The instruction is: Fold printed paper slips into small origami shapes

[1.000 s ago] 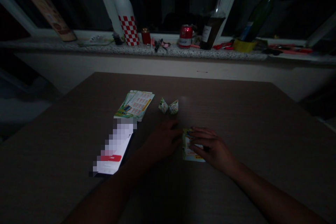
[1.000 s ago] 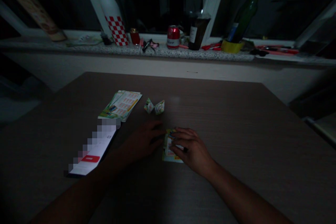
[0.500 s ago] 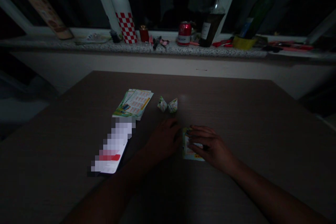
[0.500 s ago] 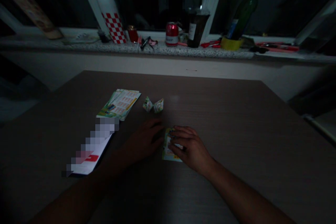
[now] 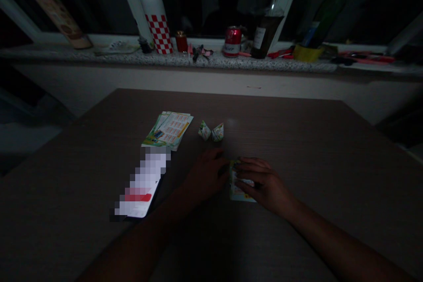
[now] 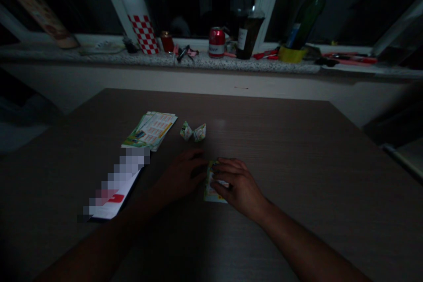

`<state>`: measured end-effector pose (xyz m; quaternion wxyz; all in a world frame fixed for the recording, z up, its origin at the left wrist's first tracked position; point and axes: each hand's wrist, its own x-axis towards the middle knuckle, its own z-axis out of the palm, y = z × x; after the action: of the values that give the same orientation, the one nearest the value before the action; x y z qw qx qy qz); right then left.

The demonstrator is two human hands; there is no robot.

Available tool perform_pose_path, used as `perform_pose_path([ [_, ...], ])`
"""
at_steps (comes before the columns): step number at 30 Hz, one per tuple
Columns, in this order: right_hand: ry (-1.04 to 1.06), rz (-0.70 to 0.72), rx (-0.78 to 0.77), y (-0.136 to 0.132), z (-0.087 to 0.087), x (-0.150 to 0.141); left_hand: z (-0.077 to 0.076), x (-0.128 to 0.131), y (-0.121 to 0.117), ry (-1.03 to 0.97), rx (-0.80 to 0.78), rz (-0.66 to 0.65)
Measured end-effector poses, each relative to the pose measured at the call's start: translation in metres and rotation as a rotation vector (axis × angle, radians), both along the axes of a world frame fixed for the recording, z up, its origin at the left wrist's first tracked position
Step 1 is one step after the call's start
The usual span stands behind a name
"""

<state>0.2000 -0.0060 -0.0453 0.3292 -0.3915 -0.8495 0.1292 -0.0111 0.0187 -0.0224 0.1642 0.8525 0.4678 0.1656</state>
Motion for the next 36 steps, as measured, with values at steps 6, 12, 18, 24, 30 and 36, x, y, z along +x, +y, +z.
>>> perform_pose_path([
  [6,-0.008,0.0,-0.009,0.0,0.001,0.0,0.001,0.001,-0.001,-0.015,0.015,-0.002],
  [12,-0.039,-0.001,0.0,0.001,0.001,-0.002,-0.001,0.002,-0.001,-0.008,0.034,-0.004],
  [18,-0.036,-0.004,-0.005,0.001,0.004,0.001,0.002,0.002,-0.001,0.029,0.019,0.003],
  [24,-0.017,0.001,-0.042,-0.001,0.006,0.009,0.005,0.002,-0.002,0.051,0.005,0.008],
  [30,-0.017,-0.086,0.016,-0.003,0.004,0.008,0.004,0.001,-0.002,0.06,0.002,-0.006],
  [36,-0.049,-0.111,0.015,-0.006,0.009,0.007,0.001,0.001,0.0,0.044,0.025,-0.009],
])
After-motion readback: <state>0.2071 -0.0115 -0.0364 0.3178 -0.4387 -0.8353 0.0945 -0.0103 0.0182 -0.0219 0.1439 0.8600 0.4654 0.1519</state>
